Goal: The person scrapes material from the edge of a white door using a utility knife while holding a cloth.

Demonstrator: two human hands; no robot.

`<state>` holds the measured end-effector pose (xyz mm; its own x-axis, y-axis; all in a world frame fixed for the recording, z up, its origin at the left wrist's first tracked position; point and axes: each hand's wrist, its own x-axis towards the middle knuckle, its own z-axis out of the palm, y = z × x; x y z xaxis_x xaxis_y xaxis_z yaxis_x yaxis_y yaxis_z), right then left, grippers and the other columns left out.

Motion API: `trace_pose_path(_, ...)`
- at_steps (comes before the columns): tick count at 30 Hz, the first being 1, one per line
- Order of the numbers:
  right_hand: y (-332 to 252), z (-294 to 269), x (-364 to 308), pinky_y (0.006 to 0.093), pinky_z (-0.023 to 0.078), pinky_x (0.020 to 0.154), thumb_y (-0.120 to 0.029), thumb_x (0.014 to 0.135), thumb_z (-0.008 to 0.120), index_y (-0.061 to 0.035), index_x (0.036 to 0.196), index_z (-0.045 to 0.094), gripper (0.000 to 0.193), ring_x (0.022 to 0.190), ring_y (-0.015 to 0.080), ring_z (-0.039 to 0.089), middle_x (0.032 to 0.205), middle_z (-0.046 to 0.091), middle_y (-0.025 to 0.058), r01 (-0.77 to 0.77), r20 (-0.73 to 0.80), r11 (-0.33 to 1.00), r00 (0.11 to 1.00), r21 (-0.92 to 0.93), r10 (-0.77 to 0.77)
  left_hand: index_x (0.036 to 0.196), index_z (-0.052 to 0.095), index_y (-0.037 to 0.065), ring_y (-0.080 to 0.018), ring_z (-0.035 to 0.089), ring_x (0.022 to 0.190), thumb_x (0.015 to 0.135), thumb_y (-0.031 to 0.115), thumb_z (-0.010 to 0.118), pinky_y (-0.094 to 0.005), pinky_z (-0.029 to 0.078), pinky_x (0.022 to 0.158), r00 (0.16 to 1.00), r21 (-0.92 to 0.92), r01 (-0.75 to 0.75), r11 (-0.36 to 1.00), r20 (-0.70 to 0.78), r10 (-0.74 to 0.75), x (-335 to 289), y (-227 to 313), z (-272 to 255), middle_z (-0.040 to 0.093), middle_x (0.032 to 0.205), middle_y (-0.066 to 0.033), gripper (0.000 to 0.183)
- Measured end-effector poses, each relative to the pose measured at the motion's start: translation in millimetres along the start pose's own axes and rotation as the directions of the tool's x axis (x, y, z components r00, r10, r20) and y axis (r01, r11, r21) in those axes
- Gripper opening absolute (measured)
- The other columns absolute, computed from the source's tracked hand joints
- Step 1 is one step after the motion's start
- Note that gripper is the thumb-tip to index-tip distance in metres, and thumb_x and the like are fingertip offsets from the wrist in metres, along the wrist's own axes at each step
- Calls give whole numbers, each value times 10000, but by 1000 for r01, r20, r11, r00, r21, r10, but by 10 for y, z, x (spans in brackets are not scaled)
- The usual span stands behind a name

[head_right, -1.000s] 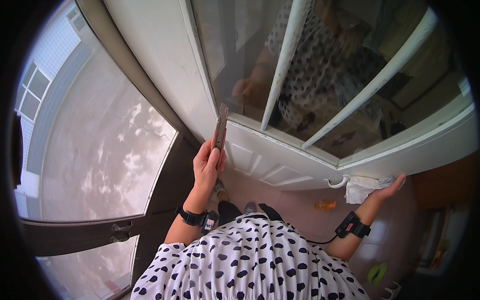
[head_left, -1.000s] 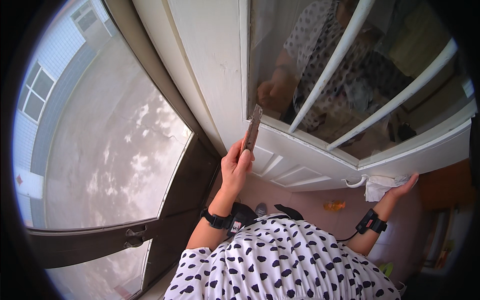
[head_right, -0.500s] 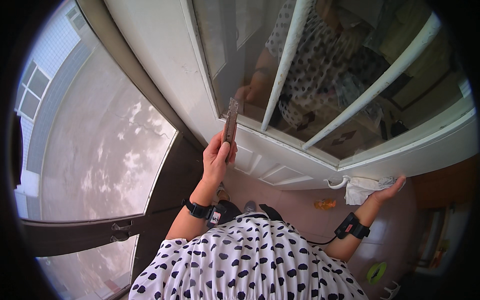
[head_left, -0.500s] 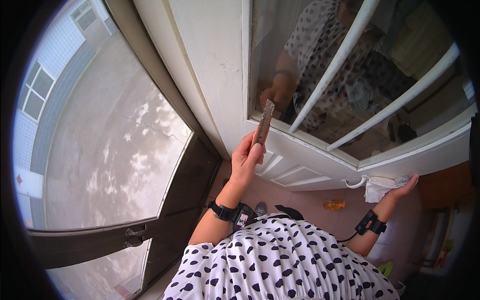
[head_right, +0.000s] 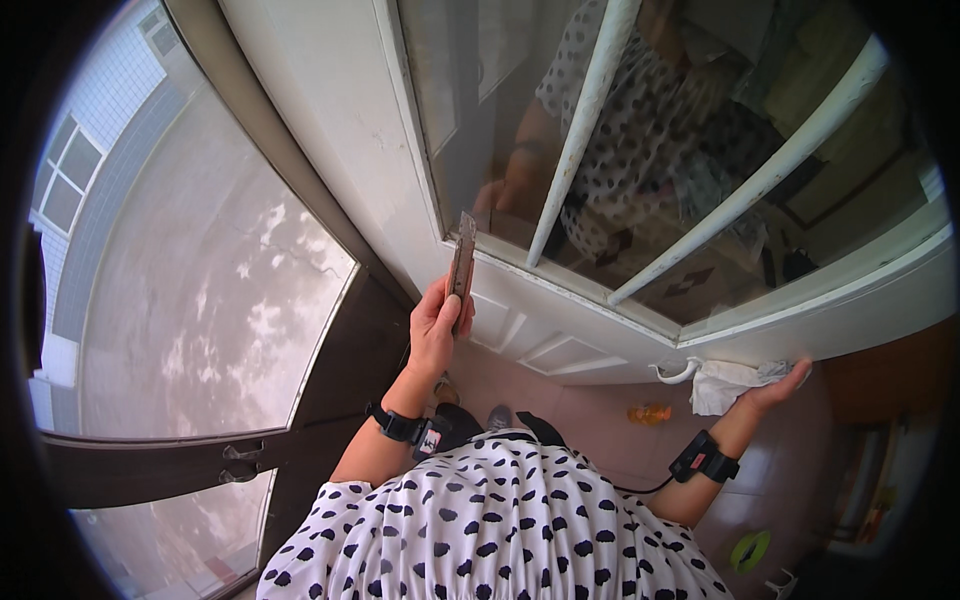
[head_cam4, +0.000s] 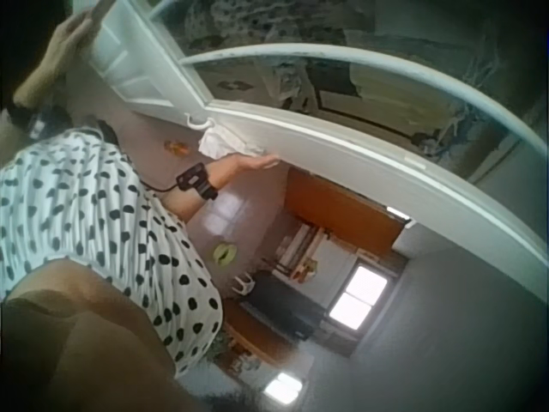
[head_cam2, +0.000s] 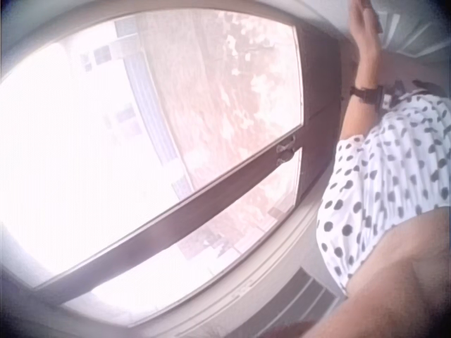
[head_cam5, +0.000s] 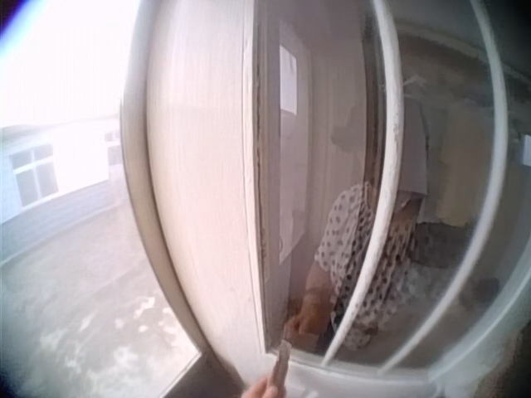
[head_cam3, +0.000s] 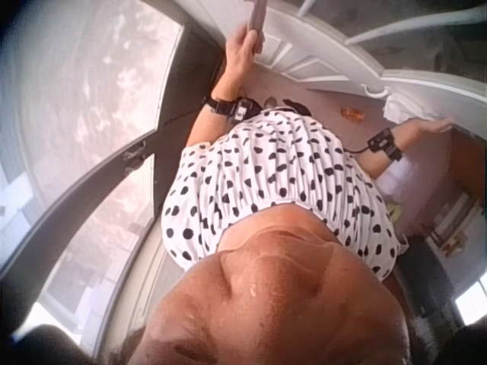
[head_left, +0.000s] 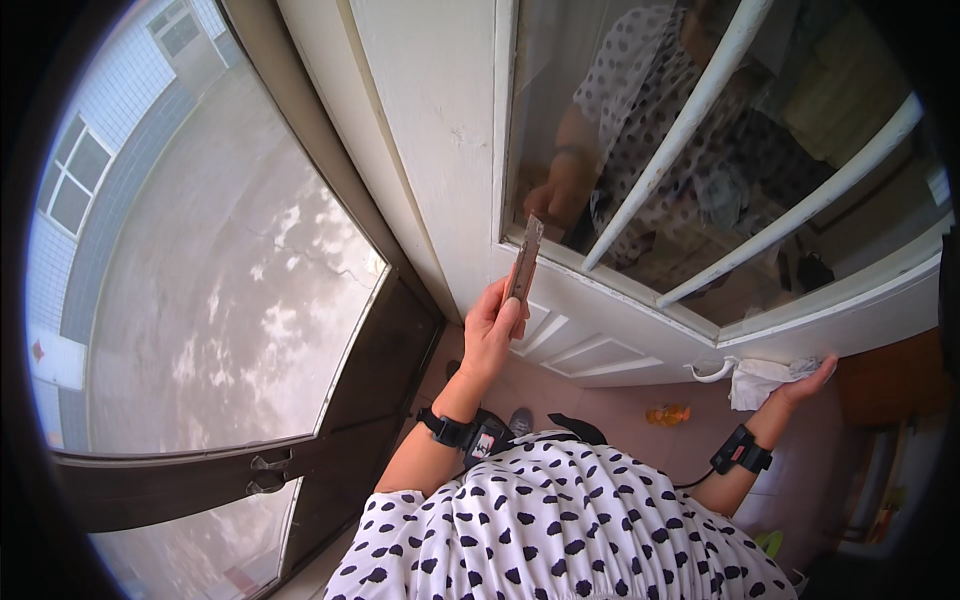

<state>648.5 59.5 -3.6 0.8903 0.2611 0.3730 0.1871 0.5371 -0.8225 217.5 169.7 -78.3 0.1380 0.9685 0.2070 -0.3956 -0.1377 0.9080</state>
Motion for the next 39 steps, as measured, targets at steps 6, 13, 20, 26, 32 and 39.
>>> trace_pose_path(6,-13,23,-32,362,325,1015,-428,933,427,-3,1308,400,567,1187,244,424,1303,429,119,-2,6,1000,1000,10,2,1276,472,13,-70,430,564,956,187,482,-202,365,521,1000,-19,-29,999,7,29,32,83,54,510,757,-13,364)
trace_pose_path(13,37,-66,4,366,323,1019,-441,930,432,-2,1321,390,589,1195,251,422,1322,419,126,10,24,1000,1000,-12,-10,1260,479,6,-73,425,574,959,205,483,-204,359,524,998,-41,55,998,-14,-55,-47,43,24,502,749,-10,360)
trace_pose_path(20,-22,3,-63,369,317,1024,-445,925,441,-10,1327,389,595,1201,259,420,1332,413,128,-15,-31,1000,999,-20,14,1260,473,-12,-75,411,563,957,235,493,-208,345,514,1000,-21,-8,1000,-13,7,-26,50,40,483,730,0,392)
trace_pose_path(26,-24,30,-77,368,308,1033,-450,925,442,-8,1350,371,618,1218,261,408,1353,400,128,-30,-22,1000,999,3,30,1261,475,-8,-77,413,565,958,240,492,-211,346,513,1000,-41,-22,999,-6,22,11,90,74,478,716,1,392)
trace_pose_path(32,-14,-11,-30,363,303,1040,-452,925,442,6,1358,355,636,1230,260,400,1365,392,129,-11,-2,1000,1000,2,11,1254,481,-7,-79,414,558,957,244,492,-210,349,514,1000,-49,18,999,1,-18,-61,66,49,485,714,-9,389)
trace_pose_path(39,-22,10,-36,361,309,1032,-445,928,441,5,1346,367,619,1216,259,408,1352,400,131,-24,-2,999,1000,31,24,1265,476,5,-79,420,556,961,226,482,-206,359,515,1000,-34,-18,999,6,18,10,101,65,499,728,-15,375)
